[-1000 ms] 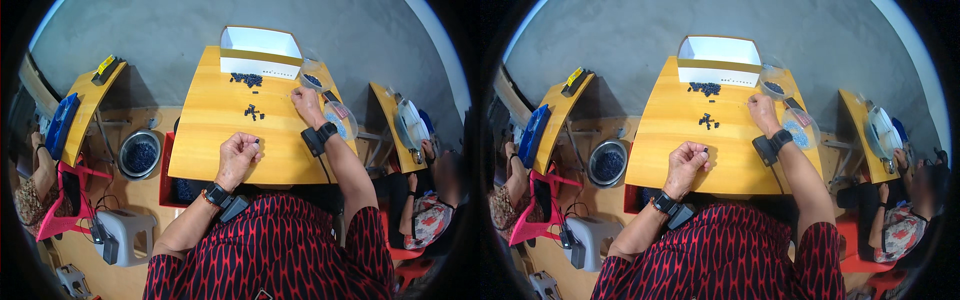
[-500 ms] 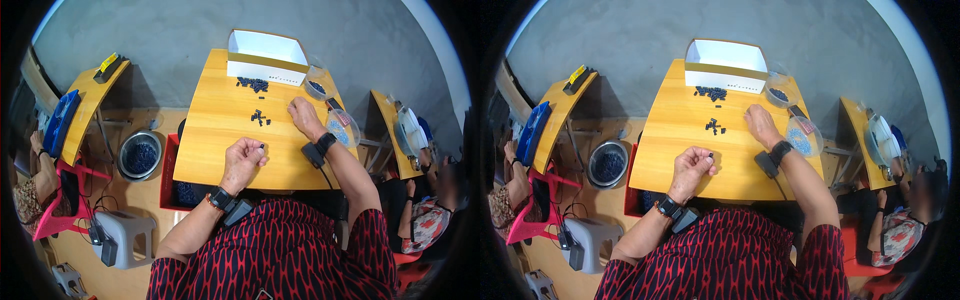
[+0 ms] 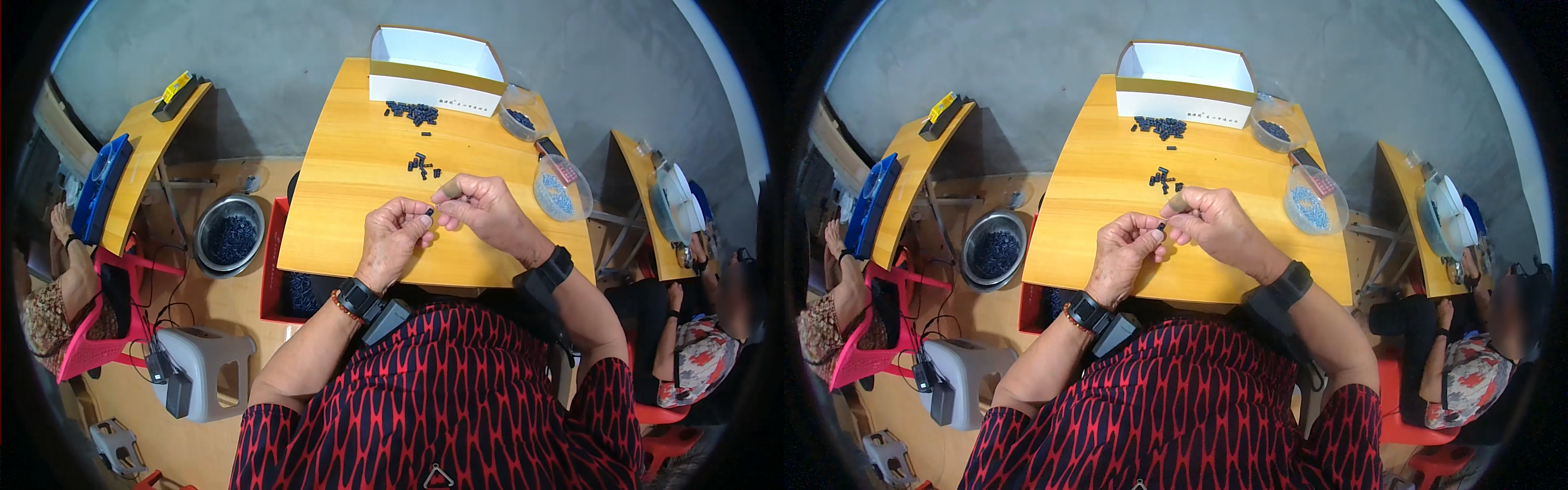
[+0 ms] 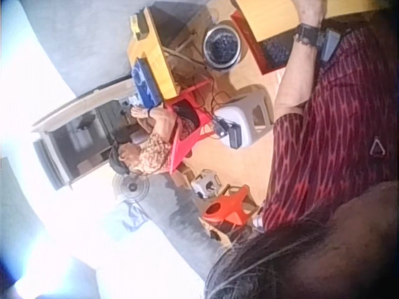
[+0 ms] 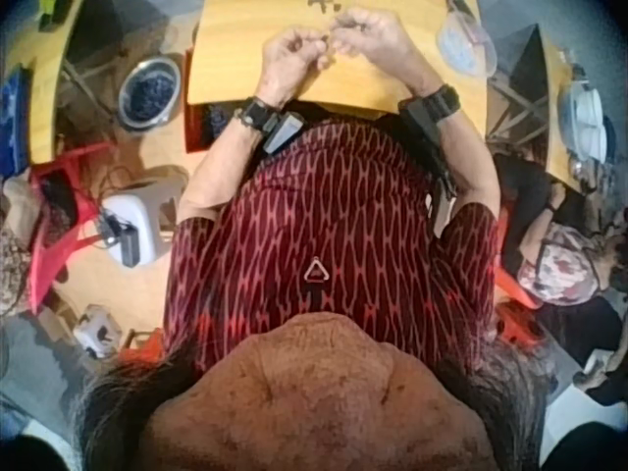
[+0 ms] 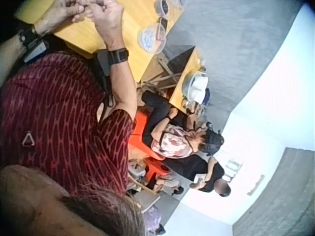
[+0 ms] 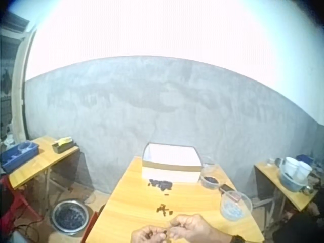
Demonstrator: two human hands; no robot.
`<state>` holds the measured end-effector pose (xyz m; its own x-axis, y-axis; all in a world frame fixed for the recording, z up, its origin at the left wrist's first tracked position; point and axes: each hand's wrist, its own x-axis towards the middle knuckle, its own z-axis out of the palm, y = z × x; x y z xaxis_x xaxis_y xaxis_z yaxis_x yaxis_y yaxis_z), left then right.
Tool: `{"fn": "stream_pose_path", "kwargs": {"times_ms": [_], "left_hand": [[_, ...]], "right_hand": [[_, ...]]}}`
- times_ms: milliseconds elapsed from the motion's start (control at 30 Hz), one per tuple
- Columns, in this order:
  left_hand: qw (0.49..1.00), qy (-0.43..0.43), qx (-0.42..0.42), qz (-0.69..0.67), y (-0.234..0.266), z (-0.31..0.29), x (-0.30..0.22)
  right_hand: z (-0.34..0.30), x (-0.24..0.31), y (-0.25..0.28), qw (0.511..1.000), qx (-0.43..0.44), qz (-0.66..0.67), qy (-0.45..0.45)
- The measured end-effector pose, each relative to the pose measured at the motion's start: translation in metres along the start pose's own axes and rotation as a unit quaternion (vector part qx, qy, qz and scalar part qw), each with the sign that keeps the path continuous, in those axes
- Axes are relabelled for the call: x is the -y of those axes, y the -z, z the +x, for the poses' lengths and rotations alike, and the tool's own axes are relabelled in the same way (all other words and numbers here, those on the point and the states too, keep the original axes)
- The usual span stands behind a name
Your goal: The recorder is assembling small black and blue plastic components on a wooden table.
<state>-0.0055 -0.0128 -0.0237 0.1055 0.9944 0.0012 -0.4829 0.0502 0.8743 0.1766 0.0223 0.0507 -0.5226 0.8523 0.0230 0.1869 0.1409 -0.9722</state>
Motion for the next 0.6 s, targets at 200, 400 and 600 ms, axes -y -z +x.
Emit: {"fn": "stream_pose_path", "kwargs": {"times_ms": [200, 400, 600], "left_hand": [[1.0, -0.003, 0.022, 0.015, 0.001, -0.001, 0.005], [0.998, -0.008, 0.038, 0.055, 0.004, 0.0, 0.002], [0.997, 0.001, 0.031, 0.073, 0.003, 0.0, 0.003]], "right_hand": [[-0.008, -0.003, -0.009, 0.998, -0.049, -0.031, 0.008], [-0.008, 0.001, -0.005, 0.981, -0.033, -0.171, 0.081], [-0.004, 0.007, -0.004, 0.963, -0.016, -0.244, 0.11]]}}
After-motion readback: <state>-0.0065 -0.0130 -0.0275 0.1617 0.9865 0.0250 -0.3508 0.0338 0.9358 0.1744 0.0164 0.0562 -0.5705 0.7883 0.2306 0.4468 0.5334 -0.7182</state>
